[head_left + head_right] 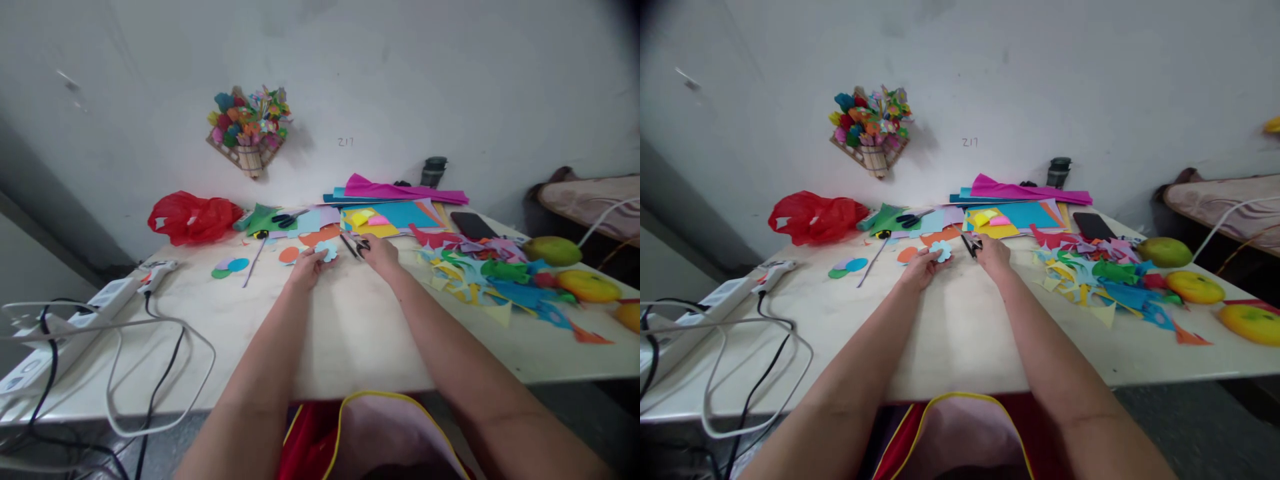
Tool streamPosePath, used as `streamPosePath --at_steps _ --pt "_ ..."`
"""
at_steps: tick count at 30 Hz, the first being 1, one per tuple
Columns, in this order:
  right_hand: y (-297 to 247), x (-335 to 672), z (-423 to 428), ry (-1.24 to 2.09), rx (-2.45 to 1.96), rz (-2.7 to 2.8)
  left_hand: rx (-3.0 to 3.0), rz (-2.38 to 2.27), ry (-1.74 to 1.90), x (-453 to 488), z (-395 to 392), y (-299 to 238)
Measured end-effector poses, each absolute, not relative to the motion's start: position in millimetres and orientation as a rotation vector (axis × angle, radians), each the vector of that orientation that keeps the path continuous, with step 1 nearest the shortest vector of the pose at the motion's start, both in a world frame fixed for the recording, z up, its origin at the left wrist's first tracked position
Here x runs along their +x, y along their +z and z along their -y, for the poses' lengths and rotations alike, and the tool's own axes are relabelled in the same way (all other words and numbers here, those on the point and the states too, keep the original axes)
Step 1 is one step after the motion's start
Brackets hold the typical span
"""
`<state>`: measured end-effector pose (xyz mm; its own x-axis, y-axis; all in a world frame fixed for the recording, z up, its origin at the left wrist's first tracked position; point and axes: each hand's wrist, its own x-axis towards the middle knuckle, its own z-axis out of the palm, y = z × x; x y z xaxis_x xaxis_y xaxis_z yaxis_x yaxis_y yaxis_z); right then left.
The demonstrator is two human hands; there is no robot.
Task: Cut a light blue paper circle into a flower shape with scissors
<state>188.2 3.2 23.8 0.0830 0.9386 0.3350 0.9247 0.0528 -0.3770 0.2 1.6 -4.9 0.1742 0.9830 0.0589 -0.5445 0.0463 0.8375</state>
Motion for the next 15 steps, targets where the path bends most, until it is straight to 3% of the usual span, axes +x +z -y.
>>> streamPosePath --at_steps 3,9,15 --pt "22 189 -7 0.211 -1.743 1.676 0.899 -0.667 1.251 -1 -3 -4" --pt "21 183 -5 0.972 -1.331 1.286 0.946 -0.654 1.196 -4 -5 -5" --pt "22 171 4 1.170 -1.217 1.239 0.970 -0.711 1.217 0 -4 -5"
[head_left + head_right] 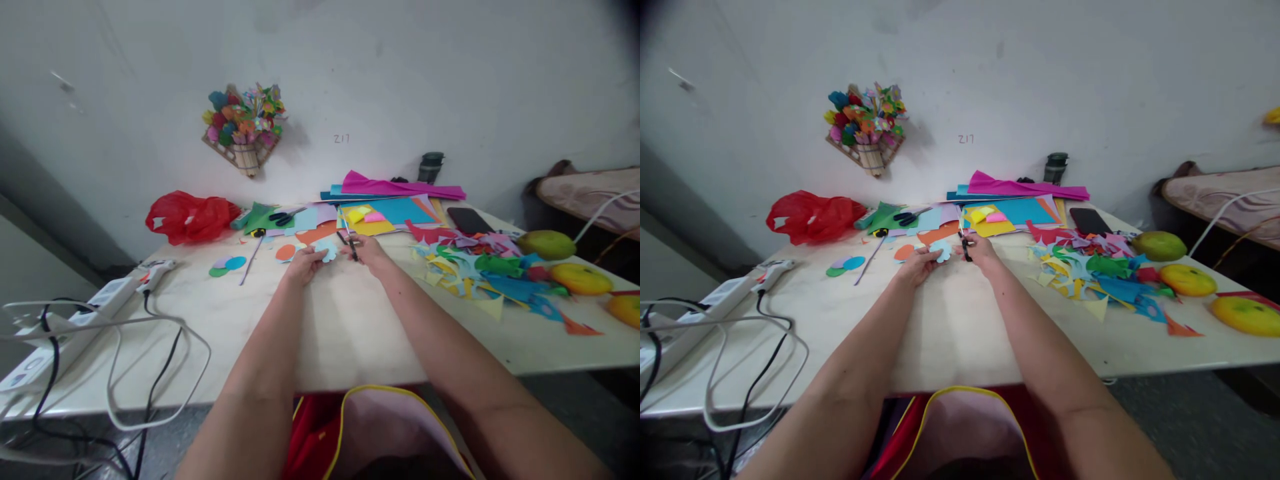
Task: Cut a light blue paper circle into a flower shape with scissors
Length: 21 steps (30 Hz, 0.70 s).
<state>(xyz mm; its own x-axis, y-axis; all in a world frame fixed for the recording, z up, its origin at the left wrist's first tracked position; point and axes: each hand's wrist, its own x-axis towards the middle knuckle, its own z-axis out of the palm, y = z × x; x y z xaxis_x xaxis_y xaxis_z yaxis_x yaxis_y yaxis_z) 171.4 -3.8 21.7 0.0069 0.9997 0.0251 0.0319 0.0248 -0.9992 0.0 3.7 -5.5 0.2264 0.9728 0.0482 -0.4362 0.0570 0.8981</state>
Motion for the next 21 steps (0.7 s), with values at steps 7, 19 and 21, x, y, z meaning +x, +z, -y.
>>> streamPosePath --at_steps 7,19,21 --pt "17 159 2 1.134 -1.193 1.269 1.041 -0.739 1.195 3 -1 -5" --pt "17 152 5 1.166 -1.125 1.187 1.115 -0.698 1.209 5 7 -2" --pt "18 152 6 1.192 -1.121 1.171 1.103 -0.686 1.213 5 7 -2"
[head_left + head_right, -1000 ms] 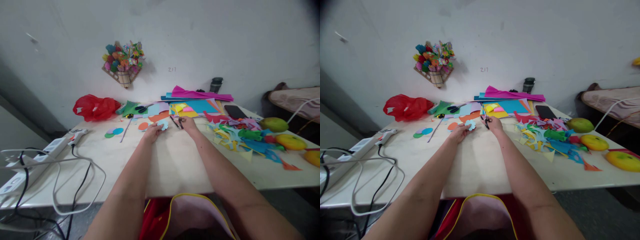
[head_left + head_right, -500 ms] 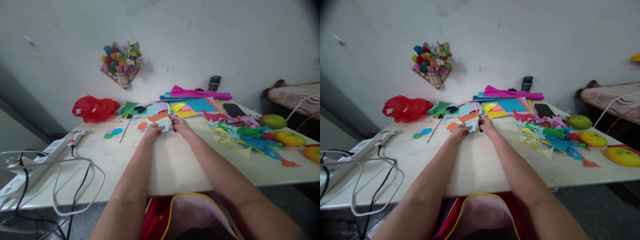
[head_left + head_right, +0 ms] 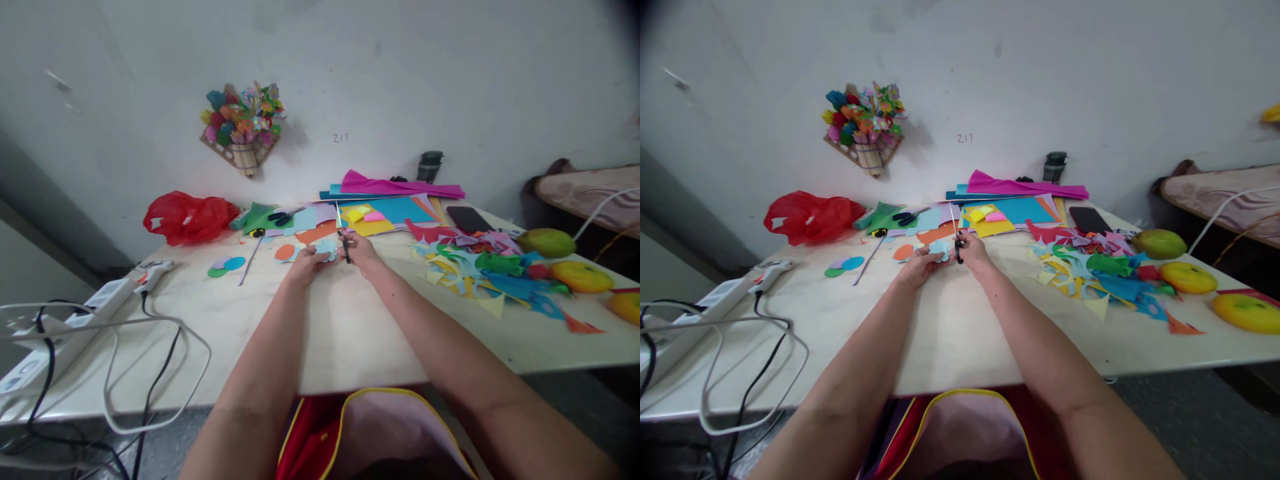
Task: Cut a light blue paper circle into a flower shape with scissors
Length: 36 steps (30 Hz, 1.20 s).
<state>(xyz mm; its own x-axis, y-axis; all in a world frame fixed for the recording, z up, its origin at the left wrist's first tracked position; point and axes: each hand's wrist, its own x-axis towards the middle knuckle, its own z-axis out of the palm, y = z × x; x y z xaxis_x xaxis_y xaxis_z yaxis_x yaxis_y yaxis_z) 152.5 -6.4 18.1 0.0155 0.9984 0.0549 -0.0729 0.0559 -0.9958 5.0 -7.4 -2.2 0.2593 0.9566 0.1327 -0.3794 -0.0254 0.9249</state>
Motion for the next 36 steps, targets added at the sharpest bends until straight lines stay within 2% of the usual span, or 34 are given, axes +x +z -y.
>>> streamPosePath --at_steps 29,36 --pt "28 185 17 1.347 -1.220 1.689 0.966 -0.715 1.358 -3 4 0" --pt "19 196 7 1.290 -1.150 1.865 0.989 -0.710 1.364 -3 3 -2"
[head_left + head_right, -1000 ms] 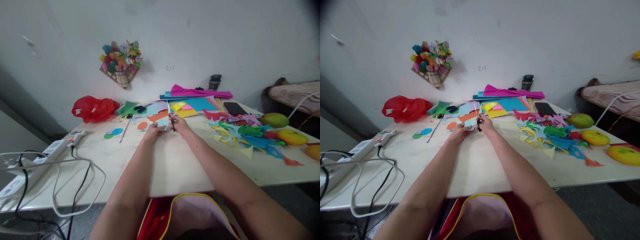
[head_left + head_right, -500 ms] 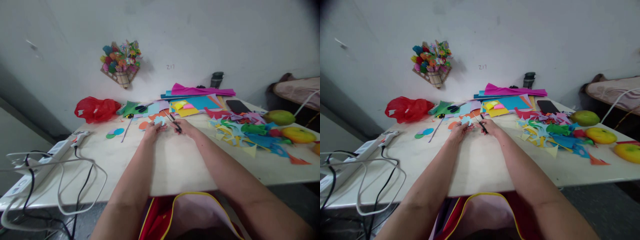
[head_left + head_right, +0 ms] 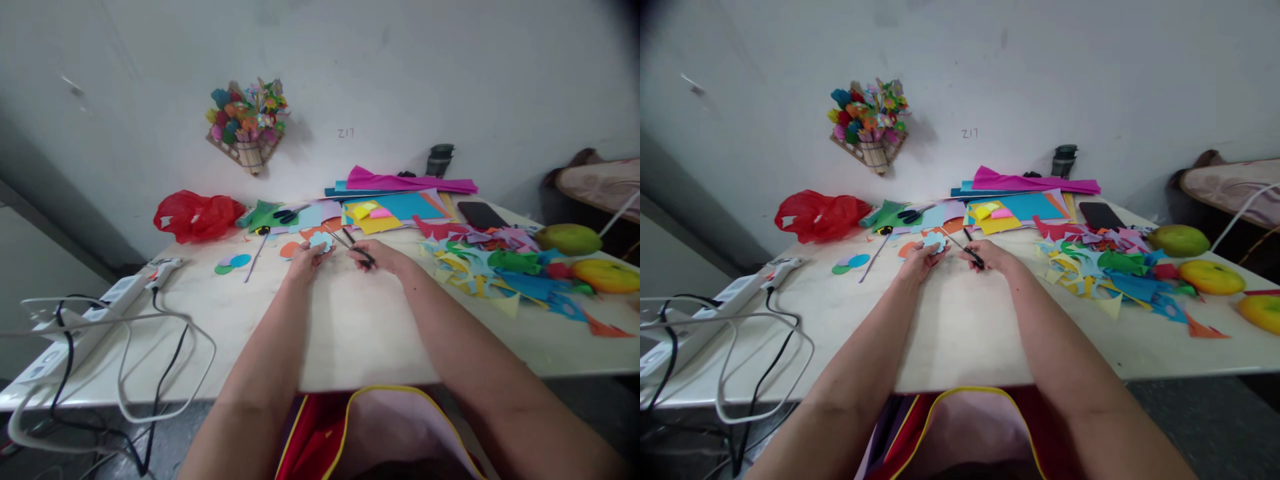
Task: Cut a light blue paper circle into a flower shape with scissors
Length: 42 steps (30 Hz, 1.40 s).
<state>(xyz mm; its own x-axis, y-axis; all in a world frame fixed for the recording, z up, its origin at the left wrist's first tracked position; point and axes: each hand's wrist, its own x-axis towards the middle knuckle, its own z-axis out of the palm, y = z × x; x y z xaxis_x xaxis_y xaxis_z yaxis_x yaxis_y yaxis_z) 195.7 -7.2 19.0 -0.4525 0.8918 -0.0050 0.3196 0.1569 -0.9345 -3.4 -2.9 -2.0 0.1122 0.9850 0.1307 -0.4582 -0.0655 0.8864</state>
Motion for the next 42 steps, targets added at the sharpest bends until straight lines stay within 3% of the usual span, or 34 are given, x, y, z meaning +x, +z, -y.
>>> streamPosePath --at_steps 42 --pt "20 183 12 1.279 -1.137 1.900 0.865 -0.624 1.312 -1 3 1"
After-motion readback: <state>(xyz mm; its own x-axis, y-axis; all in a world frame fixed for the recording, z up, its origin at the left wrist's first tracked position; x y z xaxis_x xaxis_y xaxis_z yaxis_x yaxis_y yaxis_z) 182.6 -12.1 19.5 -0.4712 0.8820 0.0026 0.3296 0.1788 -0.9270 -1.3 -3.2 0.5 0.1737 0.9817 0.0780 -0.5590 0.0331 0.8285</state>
